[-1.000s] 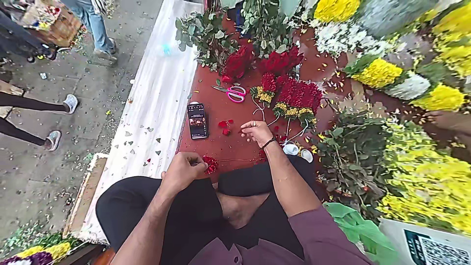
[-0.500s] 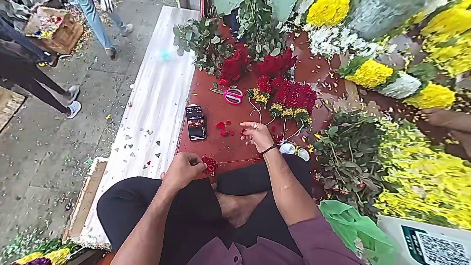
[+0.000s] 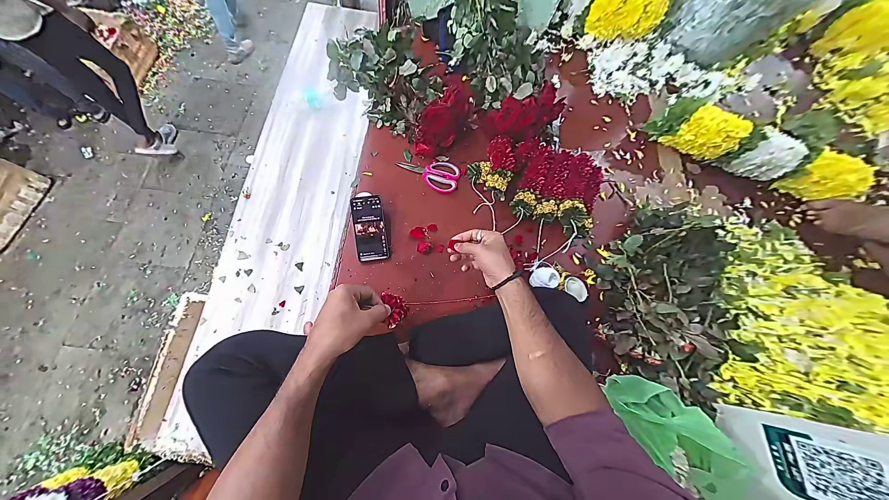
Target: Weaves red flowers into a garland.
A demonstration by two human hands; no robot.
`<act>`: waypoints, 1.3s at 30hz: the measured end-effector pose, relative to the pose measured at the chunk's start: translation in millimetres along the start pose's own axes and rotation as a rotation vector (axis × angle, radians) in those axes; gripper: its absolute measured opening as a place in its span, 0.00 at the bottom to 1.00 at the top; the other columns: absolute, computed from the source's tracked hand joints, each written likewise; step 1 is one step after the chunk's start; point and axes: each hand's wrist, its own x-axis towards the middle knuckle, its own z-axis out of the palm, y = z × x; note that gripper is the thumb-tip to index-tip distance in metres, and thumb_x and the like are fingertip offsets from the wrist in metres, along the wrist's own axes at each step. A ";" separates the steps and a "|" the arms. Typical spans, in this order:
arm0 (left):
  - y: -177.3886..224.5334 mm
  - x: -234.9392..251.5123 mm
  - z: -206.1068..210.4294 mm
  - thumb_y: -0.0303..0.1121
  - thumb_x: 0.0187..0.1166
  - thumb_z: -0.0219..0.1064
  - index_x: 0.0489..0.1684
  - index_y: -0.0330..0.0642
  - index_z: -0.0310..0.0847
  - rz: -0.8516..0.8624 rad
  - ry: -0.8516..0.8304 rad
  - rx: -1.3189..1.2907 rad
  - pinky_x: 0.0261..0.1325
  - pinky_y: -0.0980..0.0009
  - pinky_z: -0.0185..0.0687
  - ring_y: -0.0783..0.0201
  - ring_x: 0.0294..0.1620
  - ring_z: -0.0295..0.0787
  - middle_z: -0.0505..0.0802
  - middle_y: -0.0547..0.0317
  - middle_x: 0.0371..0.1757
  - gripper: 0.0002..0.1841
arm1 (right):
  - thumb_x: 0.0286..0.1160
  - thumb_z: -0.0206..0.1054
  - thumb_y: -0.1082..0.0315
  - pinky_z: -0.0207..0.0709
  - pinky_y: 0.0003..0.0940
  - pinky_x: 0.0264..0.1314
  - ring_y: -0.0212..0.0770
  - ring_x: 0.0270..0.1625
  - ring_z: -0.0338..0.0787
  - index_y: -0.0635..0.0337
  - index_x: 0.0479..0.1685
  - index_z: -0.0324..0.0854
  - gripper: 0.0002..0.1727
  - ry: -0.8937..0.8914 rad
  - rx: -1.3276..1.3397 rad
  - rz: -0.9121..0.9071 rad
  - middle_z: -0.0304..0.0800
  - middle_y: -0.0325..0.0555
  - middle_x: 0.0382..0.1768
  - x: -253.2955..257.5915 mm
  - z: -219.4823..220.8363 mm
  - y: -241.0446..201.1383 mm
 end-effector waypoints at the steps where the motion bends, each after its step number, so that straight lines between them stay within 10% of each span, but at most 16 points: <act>1: -0.5 0.4 0.3 0.44 0.71 0.75 0.26 0.54 0.92 0.000 -0.001 0.003 0.32 0.65 0.82 0.74 0.25 0.85 0.91 0.71 0.23 0.08 | 0.77 0.69 0.75 0.83 0.34 0.23 0.42 0.30 0.93 0.65 0.51 0.89 0.09 0.004 -0.007 -0.012 0.96 0.52 0.39 -0.3 0.1 -0.8; 15: -2.0 0.3 1.8 0.45 0.72 0.75 0.26 0.54 0.92 0.022 -0.004 0.006 0.32 0.65 0.82 0.74 0.24 0.85 0.91 0.72 0.23 0.09 | 0.75 0.61 0.79 0.86 0.35 0.29 0.42 0.32 0.93 0.68 0.44 0.89 0.10 -0.049 0.097 -0.183 0.95 0.54 0.38 -26.9 1.3 -4.5; 20: 0.9 -1.7 0.6 0.42 0.72 0.76 0.26 0.52 0.92 0.014 0.009 -0.009 0.32 0.65 0.82 0.74 0.24 0.85 0.91 0.71 0.23 0.08 | 0.62 0.73 0.84 0.88 0.35 0.32 0.41 0.30 0.91 0.67 0.49 0.89 0.15 -0.090 0.071 -0.311 0.95 0.53 0.39 -42.0 4.1 0.4; 29: 2.5 -2.8 2.7 0.42 0.71 0.77 0.25 0.53 0.92 -0.004 0.032 0.011 0.32 0.64 0.81 0.73 0.24 0.84 0.91 0.71 0.23 0.08 | 0.68 0.77 0.74 0.84 0.34 0.27 0.40 0.26 0.87 0.61 0.44 0.89 0.08 -0.074 0.042 -0.353 0.93 0.50 0.34 -72.9 22.9 0.4; 39: -0.3 -1.7 8.3 0.44 0.76 0.75 0.29 0.52 0.94 -0.030 0.032 0.004 0.33 0.57 0.83 0.68 0.25 0.86 0.92 0.66 0.24 0.10 | 0.55 0.78 0.83 0.87 0.39 0.30 0.49 0.29 0.93 0.65 0.66 0.71 0.33 -0.236 0.307 -0.155 0.93 0.59 0.33 -120.9 70.4 -11.3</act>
